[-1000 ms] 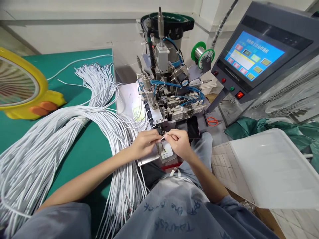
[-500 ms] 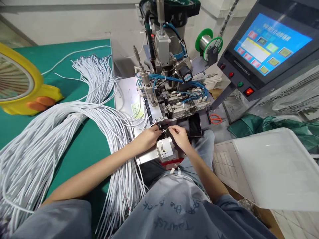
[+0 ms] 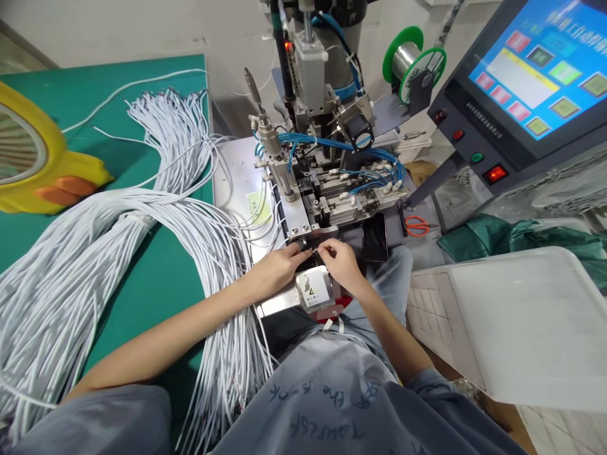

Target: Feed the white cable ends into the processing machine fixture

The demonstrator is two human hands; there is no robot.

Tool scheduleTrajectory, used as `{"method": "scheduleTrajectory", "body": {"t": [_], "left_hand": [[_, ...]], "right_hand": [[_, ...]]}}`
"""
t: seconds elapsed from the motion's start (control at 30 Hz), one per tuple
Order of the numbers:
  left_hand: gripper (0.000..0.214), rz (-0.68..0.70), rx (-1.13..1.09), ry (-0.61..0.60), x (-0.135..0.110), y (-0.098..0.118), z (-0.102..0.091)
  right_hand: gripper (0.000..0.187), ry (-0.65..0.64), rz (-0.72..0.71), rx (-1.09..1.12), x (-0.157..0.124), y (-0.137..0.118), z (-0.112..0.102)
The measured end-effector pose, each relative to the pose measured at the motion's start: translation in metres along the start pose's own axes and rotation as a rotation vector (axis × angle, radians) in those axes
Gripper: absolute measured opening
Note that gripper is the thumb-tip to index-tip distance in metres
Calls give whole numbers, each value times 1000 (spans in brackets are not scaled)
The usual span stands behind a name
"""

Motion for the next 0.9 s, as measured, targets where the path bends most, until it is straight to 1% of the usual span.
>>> {"method": "scheduleTrajectory", "body": {"t": [0.13,0.23,0.4,0.53,0.67,0.73,0.9], "left_hand": [[51,25,46,-19,1,2,1],[46,34,70,-47,2,4,2],[42,33,129,-85,4,6,2],[39,66,177,-68,4,10,0],[34,79,212,-60,5,12,0],[32,86,231,-62,5,14,0],[31,100,264,-60,6,17,-1]], "right_hand": [[20,10,-10,-47,-2,-2,-1],[20,5,0,-26,-1,-2,0],[21,-50,32,23,1,0,5],[20,-45,-8,-14,1,-5,2],[18,-112,-40,-23,3,-7,5],[18,-128,-29,2,5,-4,6],[20,-103,26,82,5,4,8]]}}
Point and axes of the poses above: each hand's wrist, its own x-axis towards the middle knuckle, its own z-axis out of the palm, y = z × x, the point moved 10 cm from there along x, towards the middle knuckle, and after that the axes turned 6 degrees about z, right-handed, at the moved point
